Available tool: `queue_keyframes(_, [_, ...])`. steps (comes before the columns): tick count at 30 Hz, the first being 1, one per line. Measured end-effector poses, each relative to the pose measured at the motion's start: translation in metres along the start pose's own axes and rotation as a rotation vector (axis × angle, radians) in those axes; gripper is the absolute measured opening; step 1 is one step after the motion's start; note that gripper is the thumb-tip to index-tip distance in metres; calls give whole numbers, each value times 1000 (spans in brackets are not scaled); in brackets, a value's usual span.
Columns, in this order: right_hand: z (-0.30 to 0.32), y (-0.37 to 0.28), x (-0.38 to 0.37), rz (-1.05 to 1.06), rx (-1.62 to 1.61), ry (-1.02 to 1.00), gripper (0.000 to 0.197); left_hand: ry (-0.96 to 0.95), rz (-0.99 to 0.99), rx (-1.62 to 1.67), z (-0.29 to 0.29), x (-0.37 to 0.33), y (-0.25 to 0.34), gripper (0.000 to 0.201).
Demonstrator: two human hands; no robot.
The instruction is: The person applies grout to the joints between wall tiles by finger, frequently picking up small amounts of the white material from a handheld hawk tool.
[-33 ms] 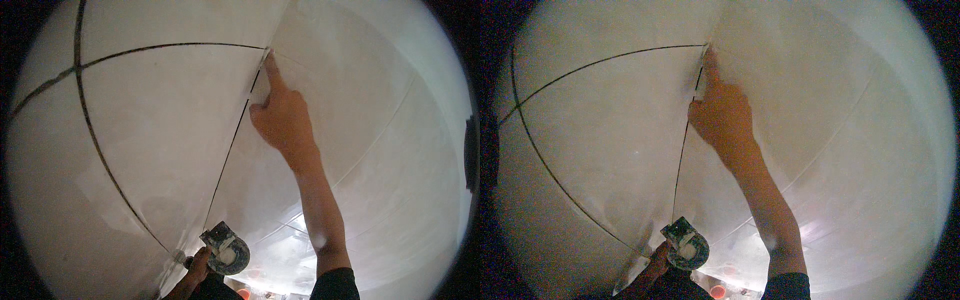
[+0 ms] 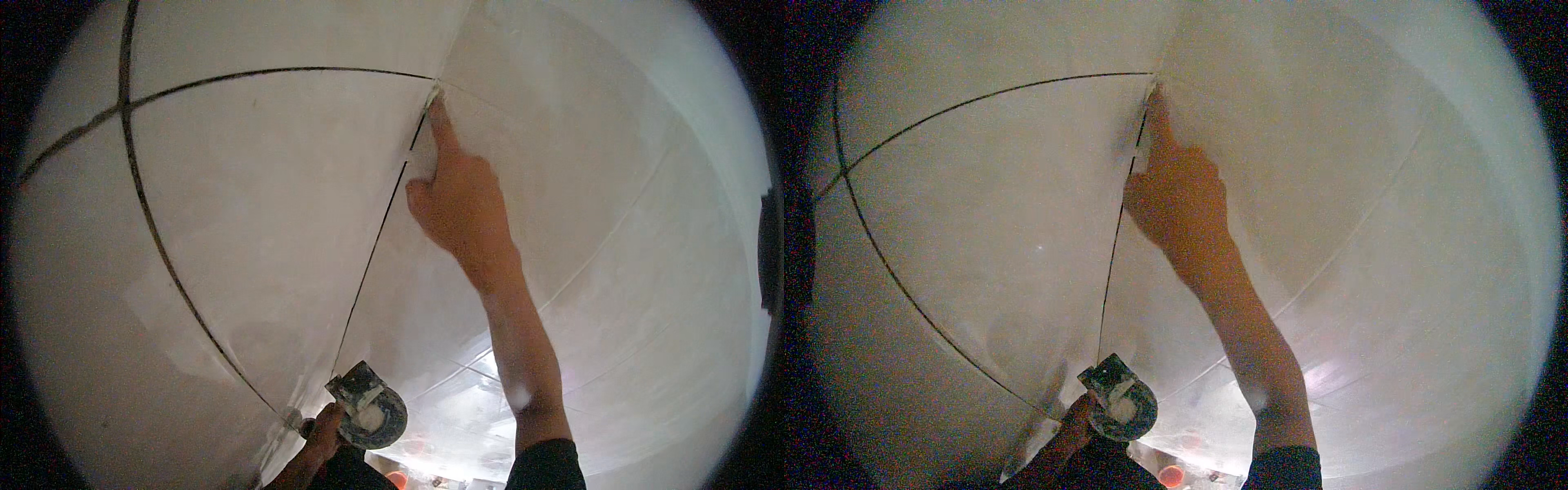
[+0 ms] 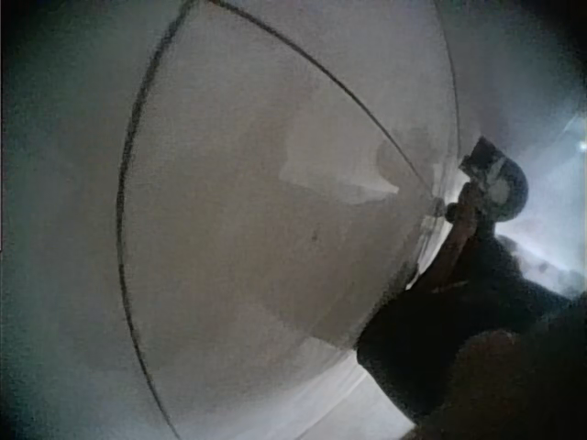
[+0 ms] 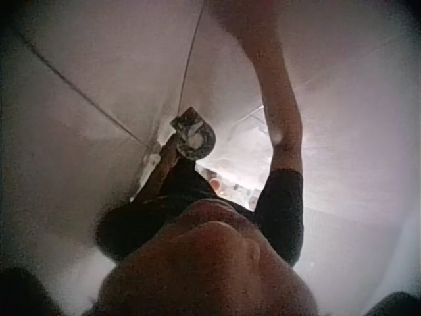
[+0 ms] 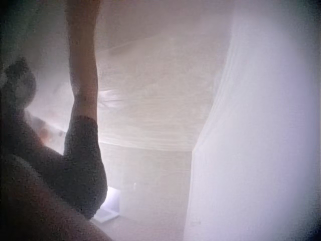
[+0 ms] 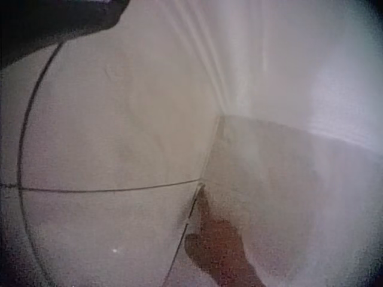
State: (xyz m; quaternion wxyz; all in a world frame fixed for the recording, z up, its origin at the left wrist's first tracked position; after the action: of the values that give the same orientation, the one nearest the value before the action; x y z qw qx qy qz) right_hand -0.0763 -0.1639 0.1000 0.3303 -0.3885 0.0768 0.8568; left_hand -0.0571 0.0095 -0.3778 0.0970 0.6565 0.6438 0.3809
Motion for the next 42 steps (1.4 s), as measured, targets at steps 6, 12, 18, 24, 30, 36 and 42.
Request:
queue_keyframes(6, [18,-5,7,-56,-4,-13,78,-5,-22,-14,6,0,-5,39])
queue_keyframes(12, [11,2,-3,-22,-103,-1,78,-47,-24,11,-3,1,2,44])
queue_keyframes(18, [-4,1,32,-49,-40,-200,77,-45,0,17,6,-2,3,40])
queue_keyframes(24, [33,9,-13,105,-90,155,74,-54,-57,-69,-9,11,11,40])
queue_keyframes(30, [-5,4,29,-175,119,-172,77,-60,63,-74,-5,2,5,49])
queue_keyframes(36, [-28,13,136,-101,-353,-342,63,-74,-27,-186,-42,38,48,62])
queue_keyframes(42, [-36,18,299,-33,-595,-401,51,15,-32,-360,-30,38,51,57])
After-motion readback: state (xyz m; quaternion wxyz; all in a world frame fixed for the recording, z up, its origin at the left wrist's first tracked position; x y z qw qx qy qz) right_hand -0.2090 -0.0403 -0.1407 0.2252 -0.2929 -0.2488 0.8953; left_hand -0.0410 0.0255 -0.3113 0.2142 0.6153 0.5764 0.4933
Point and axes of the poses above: each hand's wrist, its own x-axis away from the middle knuckle, its own z-axis out of the back of the hand, y = z × x, the point moved 3 cm from there along -x, towards the middle knuckle, and after that the axes turned 4 degrees about -x, right-handed, at the moved point
